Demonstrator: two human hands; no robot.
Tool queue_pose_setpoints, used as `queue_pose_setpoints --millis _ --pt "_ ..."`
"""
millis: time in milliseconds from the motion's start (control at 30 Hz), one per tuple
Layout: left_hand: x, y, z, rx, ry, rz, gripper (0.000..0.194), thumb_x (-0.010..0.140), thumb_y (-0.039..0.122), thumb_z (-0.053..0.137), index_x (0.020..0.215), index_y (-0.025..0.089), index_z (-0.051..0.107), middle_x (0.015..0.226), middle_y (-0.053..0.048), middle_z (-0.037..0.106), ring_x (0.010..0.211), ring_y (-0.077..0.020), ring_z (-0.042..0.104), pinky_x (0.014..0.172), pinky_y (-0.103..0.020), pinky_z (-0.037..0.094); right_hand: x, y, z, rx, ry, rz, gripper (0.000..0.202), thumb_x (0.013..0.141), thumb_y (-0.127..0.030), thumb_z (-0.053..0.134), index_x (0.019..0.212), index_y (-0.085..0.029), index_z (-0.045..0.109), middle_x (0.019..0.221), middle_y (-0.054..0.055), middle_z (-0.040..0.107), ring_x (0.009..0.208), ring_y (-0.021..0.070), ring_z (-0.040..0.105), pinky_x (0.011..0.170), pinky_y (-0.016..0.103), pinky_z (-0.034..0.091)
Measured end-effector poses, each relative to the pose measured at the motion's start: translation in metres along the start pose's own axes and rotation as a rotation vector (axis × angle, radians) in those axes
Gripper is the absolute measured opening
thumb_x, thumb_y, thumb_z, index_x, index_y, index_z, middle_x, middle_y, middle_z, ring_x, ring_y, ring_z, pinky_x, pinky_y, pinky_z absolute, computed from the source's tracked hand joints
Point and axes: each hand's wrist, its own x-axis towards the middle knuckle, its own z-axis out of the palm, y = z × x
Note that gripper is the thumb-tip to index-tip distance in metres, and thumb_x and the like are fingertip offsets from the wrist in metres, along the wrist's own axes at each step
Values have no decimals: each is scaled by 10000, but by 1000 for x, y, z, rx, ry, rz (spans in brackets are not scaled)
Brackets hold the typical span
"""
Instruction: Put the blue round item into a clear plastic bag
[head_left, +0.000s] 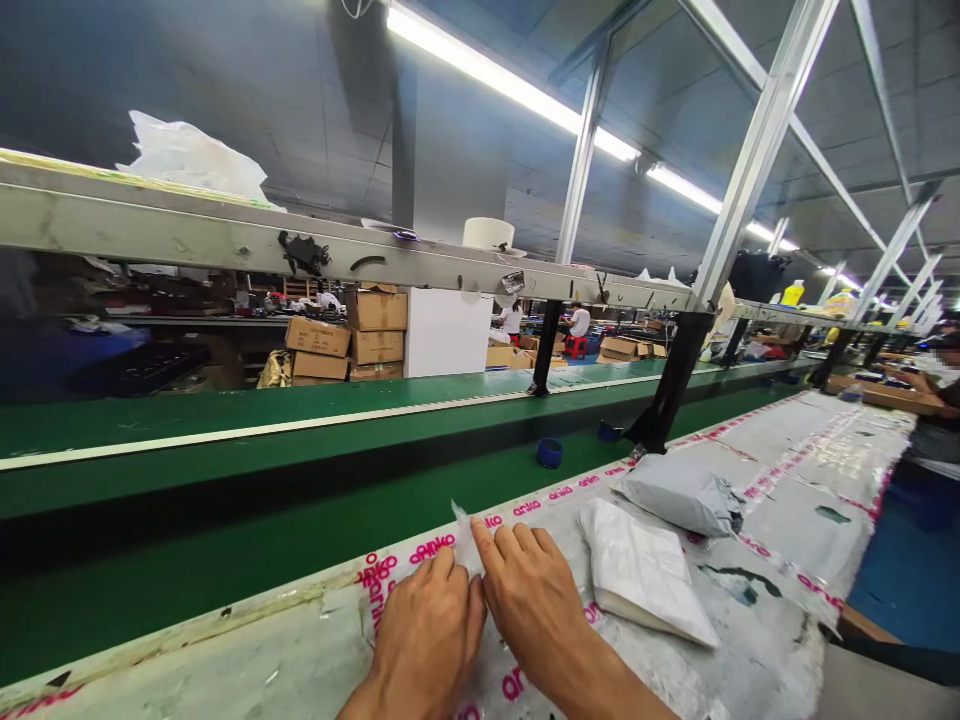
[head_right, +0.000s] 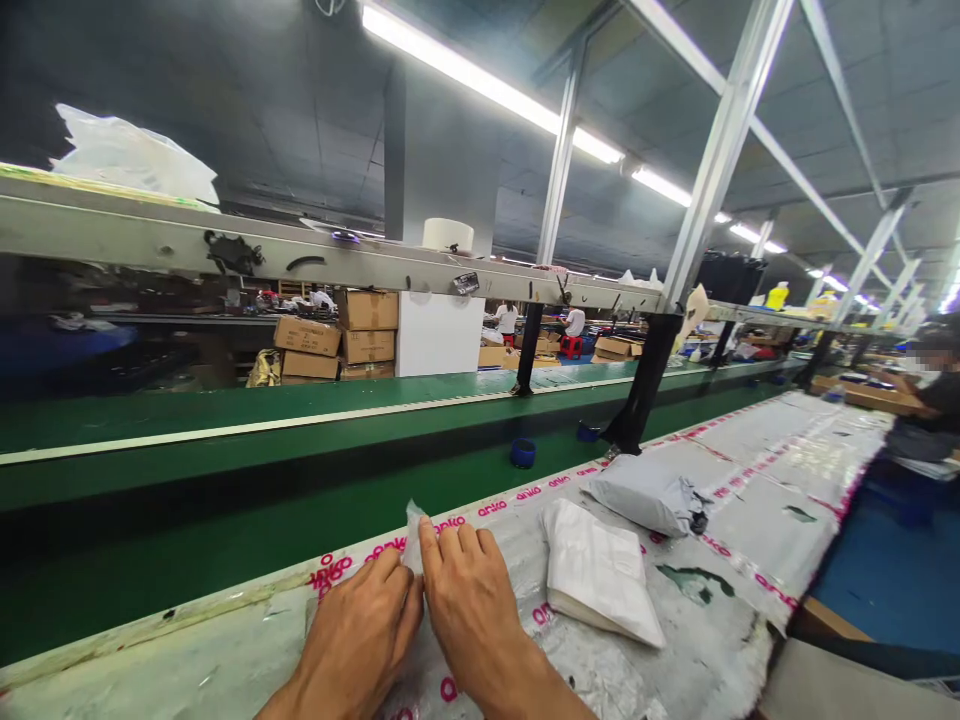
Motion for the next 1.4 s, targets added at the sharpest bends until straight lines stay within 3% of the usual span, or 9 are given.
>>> queue_pose_setpoints --millis 233,367,467,567,733,867,967,1167,1400 --pt "1 -1 0 94 40 -35 286 941 99 475 810 188 713 837 -58 712 740 -248 728 632 -333 565 -3 0 3 136 83 119 224 926 -139 583 1128 -144 680 849 62 662 783 250 572 729 395 342" --pt "-1 0 -1 129 46 -4 230 859 45 549 788 184 717 819 -56 718 726 -260 725 630 -346 572 -2 -4 3 153 89 171 197 926 -158 593 1098 -143 687 880 65 688 806 245 608 731 383 354" --pt "-2 1 0 145 61 6 248 897 77 518 781 189 707 799 -56 709 721 -270 723 615 -368 582 0 -3 5 140 80 202 109 932 -121 596 926 -182 687 809 43 676 770 243 608 717 386 359" --pt "-2 1 1 159 80 11 276 929 104 487 776 190 699 778 -57 701 717 -280 724 600 -390 594 0 -1 7 119 60 215 120 883 -77 661 884 -197 664 823 35 681 767 249 611 708 388 378" --pt "-1 -5 3 187 92 -4 330 987 156 457 773 180 707 753 -68 710 692 -286 730 566 -384 589 -4 -5 9 87 28 156 483 783 26 677 1221 -164 600 932 58 700 799 251 627 694 384 431" --pt "-1 -12 5 208 73 -25 289 971 116 479 803 180 705 780 -58 709 707 -267 729 586 -348 578 -6 -12 5 85 -21 89 689 741 39 669 1370 -180 493 919 45 670 774 252 618 673 388 463" --pt "-2 -16 6 213 47 -39 275 911 17 500 887 187 714 840 -45 714 742 -246 731 613 -318 578 -6 -16 4 107 -40 77 619 749 38 679 1291 -225 541 973 45 676 798 249 622 666 369 484" --pt "0 -17 5 183 -17 -47 303 861 -29 522 934 188 721 893 -37 723 765 -250 737 627 -336 611 -8 -18 15 111 -24 62 286 728 38 696 856 -212 645 1251 105 673 893 285 639 675 389 530" --pt "0 -15 6 125 -46 -79 447 873 -17 531 1225 212 683 1029 -56 738 868 -263 748 727 -380 641 -7 -17 23 217 47 171 290 758 42 618 935 -180 680 1145 116 718 894 273 654 721 374 501"
